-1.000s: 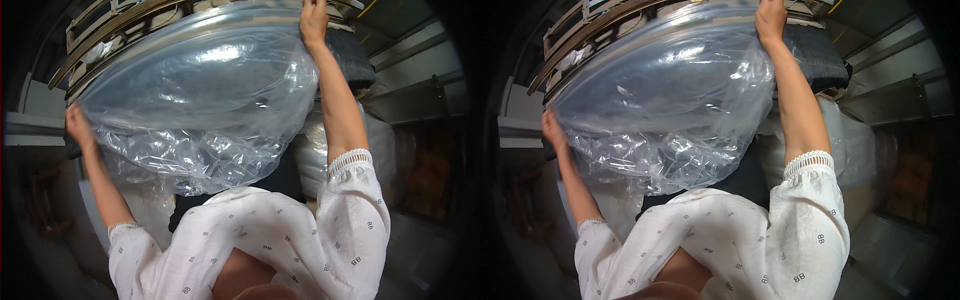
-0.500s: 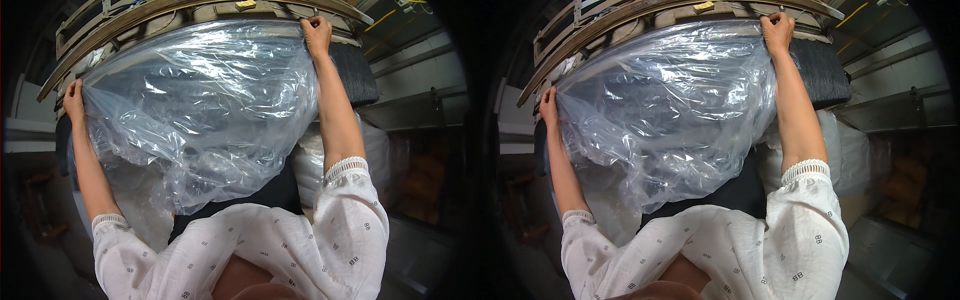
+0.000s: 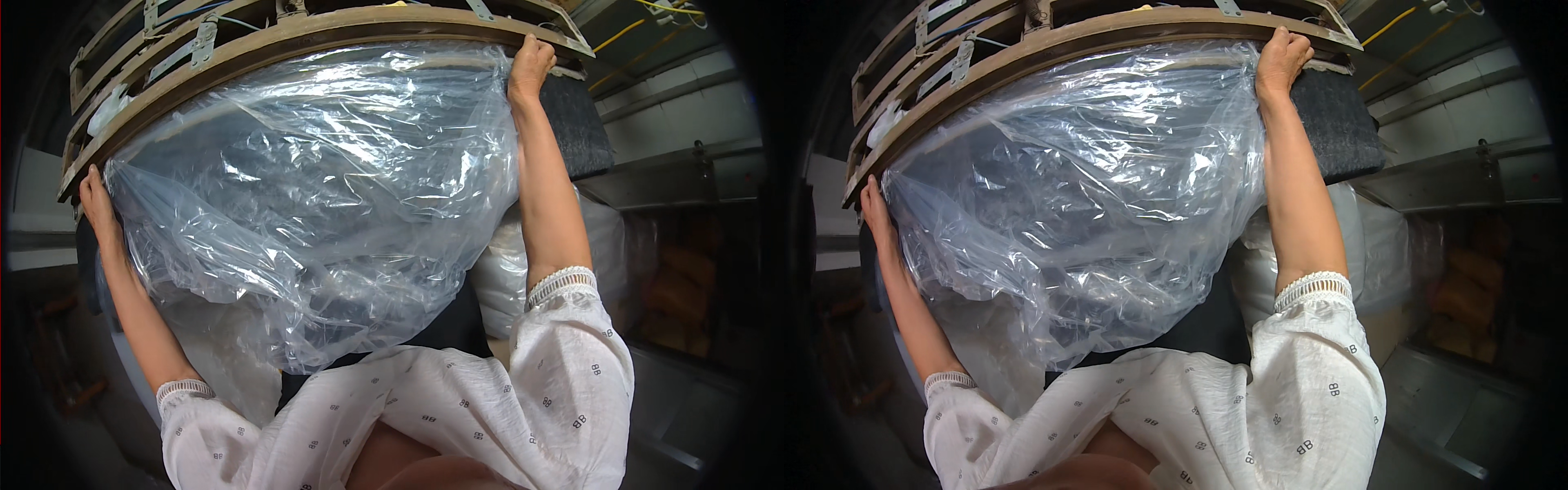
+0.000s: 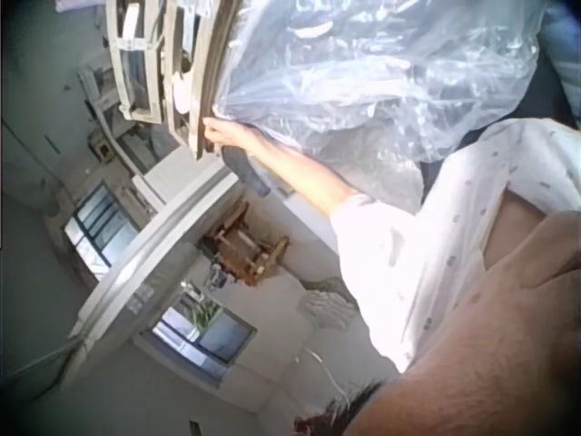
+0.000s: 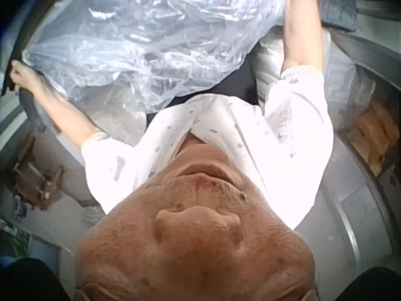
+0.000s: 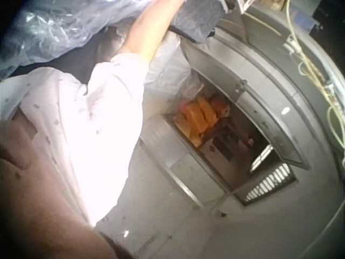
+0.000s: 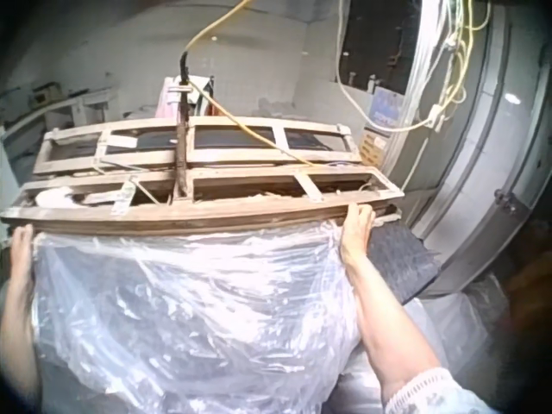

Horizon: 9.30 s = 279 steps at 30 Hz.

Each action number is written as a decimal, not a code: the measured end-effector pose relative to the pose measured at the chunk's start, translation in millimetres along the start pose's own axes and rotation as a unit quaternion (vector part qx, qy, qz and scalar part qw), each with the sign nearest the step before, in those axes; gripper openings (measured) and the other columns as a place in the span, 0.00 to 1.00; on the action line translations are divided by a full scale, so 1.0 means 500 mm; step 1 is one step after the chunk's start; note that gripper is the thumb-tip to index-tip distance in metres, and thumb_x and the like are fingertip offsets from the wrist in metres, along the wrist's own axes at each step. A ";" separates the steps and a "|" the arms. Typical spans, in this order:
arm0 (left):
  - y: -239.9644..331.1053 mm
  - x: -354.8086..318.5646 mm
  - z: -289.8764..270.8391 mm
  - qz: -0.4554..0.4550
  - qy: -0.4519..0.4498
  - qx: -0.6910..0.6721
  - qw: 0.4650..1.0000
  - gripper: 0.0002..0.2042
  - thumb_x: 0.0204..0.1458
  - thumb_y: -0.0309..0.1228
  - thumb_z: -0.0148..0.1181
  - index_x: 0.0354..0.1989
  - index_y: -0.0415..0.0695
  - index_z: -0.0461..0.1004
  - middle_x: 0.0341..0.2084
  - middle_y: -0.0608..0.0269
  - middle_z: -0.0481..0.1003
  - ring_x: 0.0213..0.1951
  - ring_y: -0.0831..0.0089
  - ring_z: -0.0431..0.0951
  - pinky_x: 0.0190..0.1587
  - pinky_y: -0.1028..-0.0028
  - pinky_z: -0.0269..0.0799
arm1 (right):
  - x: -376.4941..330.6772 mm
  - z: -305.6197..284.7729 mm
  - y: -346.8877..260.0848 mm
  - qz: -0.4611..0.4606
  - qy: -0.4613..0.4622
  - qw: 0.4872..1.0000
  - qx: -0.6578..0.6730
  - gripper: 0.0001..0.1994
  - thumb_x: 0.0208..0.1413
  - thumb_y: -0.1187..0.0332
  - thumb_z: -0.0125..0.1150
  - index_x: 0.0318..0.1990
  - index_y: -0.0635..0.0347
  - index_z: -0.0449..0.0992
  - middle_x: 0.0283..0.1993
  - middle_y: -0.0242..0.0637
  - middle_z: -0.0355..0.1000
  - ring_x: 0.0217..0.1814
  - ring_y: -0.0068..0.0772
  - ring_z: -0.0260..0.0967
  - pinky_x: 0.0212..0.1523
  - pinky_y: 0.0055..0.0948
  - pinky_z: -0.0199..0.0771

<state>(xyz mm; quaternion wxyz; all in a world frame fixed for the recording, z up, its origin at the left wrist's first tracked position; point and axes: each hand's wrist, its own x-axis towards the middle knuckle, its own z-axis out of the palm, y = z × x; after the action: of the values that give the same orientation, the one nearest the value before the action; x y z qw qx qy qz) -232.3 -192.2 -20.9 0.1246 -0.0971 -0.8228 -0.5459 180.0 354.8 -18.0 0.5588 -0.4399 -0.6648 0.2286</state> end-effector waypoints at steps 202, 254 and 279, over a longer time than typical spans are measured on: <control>-0.091 -0.030 -0.147 0.029 0.028 -0.153 0.987 0.04 0.47 0.29 0.60 0.28 0.43 0.75 0.21 0.72 0.72 0.22 0.84 0.67 0.24 0.81 0.63 | -0.058 -0.296 -0.167 -0.067 -0.438 0.896 -0.026 0.22 0.59 0.53 0.45 0.49 0.64 0.68 0.48 0.39 0.67 0.49 0.32 0.64 0.50 0.29 0.62; -0.155 0.078 -0.155 0.096 0.023 0.032 0.995 0.14 0.47 0.37 0.62 0.36 0.38 0.77 0.32 0.63 0.77 0.35 0.77 0.73 0.42 0.79 0.67 | -0.217 -0.819 -0.086 -0.127 -0.020 0.957 -0.262 0.11 0.46 0.76 0.49 0.38 0.62 0.72 0.36 0.34 0.70 0.40 0.27 0.67 0.45 0.25 0.65; -0.245 0.096 -0.373 0.058 0.046 0.257 0.964 0.16 0.49 0.39 0.59 0.38 0.39 0.76 0.34 0.61 0.77 0.36 0.74 0.73 0.42 0.76 0.66 | -0.065 -0.374 -0.064 -0.362 -0.112 0.878 -0.294 0.18 0.47 0.52 0.59 0.38 0.56 0.74 0.33 0.35 0.63 0.45 0.34 0.59 0.45 0.35 0.60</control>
<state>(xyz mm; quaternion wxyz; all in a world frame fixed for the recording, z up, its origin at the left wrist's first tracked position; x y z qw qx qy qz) -295.7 -410.2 -43.3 0.2139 -0.0842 -0.9218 -0.3123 345.4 276.3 40.7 0.3696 -0.2842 -0.8723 -0.1477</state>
